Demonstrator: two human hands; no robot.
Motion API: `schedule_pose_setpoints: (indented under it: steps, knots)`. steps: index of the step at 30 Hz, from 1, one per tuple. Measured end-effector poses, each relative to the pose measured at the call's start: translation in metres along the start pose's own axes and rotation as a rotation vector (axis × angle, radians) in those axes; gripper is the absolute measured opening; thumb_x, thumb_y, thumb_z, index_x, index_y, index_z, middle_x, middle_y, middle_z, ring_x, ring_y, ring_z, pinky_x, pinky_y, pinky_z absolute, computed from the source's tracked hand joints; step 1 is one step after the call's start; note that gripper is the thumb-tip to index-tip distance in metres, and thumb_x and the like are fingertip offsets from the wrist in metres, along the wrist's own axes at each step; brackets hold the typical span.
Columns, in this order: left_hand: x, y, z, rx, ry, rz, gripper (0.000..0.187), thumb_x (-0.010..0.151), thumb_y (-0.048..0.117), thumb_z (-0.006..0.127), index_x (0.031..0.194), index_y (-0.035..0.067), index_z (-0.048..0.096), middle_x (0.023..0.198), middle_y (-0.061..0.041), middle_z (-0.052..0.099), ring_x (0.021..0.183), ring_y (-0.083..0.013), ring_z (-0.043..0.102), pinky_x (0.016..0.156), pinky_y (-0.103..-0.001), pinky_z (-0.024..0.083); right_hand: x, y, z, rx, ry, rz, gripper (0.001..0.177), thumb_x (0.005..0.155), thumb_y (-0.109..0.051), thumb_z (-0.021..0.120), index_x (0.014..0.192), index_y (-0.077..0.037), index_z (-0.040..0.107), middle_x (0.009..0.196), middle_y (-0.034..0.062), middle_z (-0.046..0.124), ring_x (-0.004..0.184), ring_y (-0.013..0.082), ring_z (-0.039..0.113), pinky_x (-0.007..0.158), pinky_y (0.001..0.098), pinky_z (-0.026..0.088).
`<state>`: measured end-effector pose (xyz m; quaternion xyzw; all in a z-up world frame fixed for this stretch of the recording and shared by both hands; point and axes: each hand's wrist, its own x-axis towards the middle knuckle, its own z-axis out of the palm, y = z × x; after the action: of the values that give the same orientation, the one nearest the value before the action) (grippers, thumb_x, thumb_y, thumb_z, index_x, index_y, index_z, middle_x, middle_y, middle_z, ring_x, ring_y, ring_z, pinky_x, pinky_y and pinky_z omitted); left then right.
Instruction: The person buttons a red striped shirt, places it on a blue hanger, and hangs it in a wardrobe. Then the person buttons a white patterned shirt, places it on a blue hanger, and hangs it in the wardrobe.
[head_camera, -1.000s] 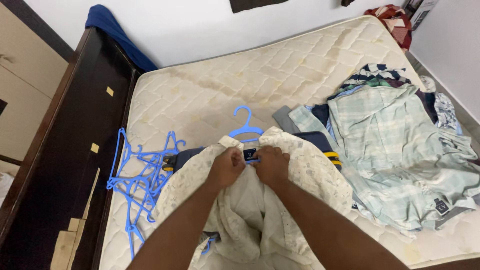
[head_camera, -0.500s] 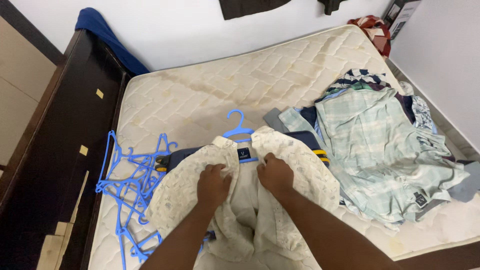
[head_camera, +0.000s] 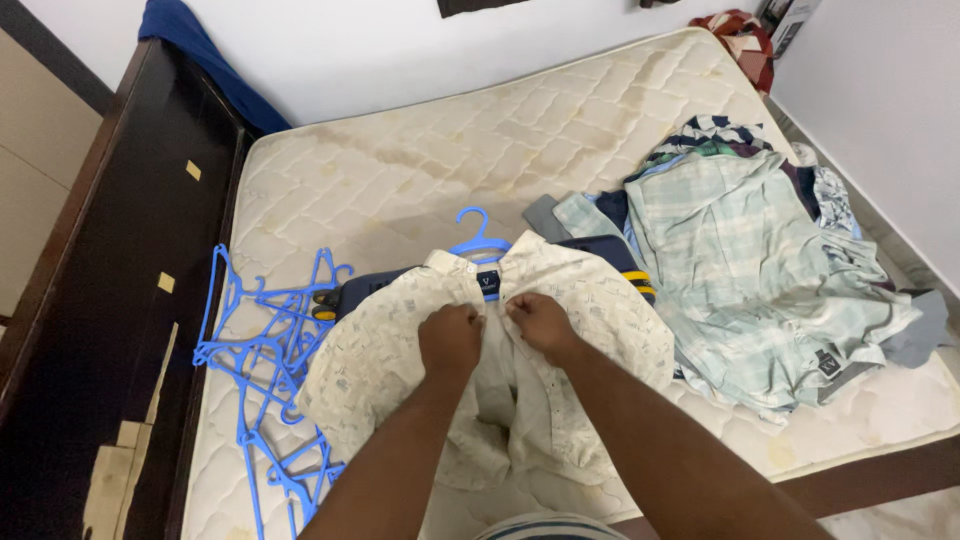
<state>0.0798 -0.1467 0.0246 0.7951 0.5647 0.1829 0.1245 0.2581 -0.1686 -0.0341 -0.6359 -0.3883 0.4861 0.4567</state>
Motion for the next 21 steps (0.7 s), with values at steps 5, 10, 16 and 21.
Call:
schedule_pose_setpoints:
  steps: [5, 10, 16, 21]
  knots:
    - [0.005, 0.003, 0.02, -0.406, 0.044, -0.17, 0.013, 0.084, 0.02, 0.075, 0.086, 0.009, 0.078, 0.086, -0.011, 0.075, 0.082, -0.0303, 0.073, 0.076, -0.04, 0.056, -0.008, -0.009, -0.006, 0.051, -0.035, 0.035, 0.018, 0.099, -0.017, 0.064, 0.101, -0.002, 0.072, 0.076, -0.0005, 0.062, 0.065, 0.0087, 0.05, 0.06, 0.0269, 0.045]
    - [0.011, -0.002, 0.06, -0.864, -0.076, -0.373, 0.01, 0.087, 0.011, 0.071, 0.087, 0.002, 0.076, 0.075, -0.005, 0.071, 0.068, -0.0164, 0.066, 0.068, -0.031, 0.051, -0.009, -0.012, -0.008, 0.132, -0.038, 0.037, 0.016, 0.097, -0.014, 0.064, 0.104, -0.002, 0.071, 0.087, -0.0008, 0.069, 0.075, 0.0069, 0.059, 0.07, 0.0239, 0.051]
    - [0.018, -0.024, 0.078, -1.246, -0.251, -0.509, 0.009, 0.09, 0.003, 0.066, 0.093, -0.003, 0.071, 0.078, -0.003, 0.066, 0.069, -0.0121, 0.057, 0.067, -0.027, 0.047, -0.008, -0.009, -0.008, 0.169, -0.024, 0.091, 0.018, 0.095, -0.008, 0.052, 0.098, -0.003, 0.069, 0.081, 0.0025, 0.061, 0.071, 0.0125, 0.051, 0.067, 0.0285, 0.047]
    - [0.022, -0.028, 0.075, -1.354, -0.302, -0.592, 0.013, 0.09, -0.001, 0.065, 0.102, -0.001, 0.067, 0.089, -0.006, 0.067, 0.077, -0.0144, 0.061, 0.074, -0.026, 0.052, -0.006, -0.003, -0.013, 0.49, -0.085, 0.091, 0.017, 0.089, 0.0, 0.049, 0.088, 0.0, 0.066, 0.081, 0.0055, 0.063, 0.073, 0.0157, 0.056, 0.07, 0.0296, 0.051]
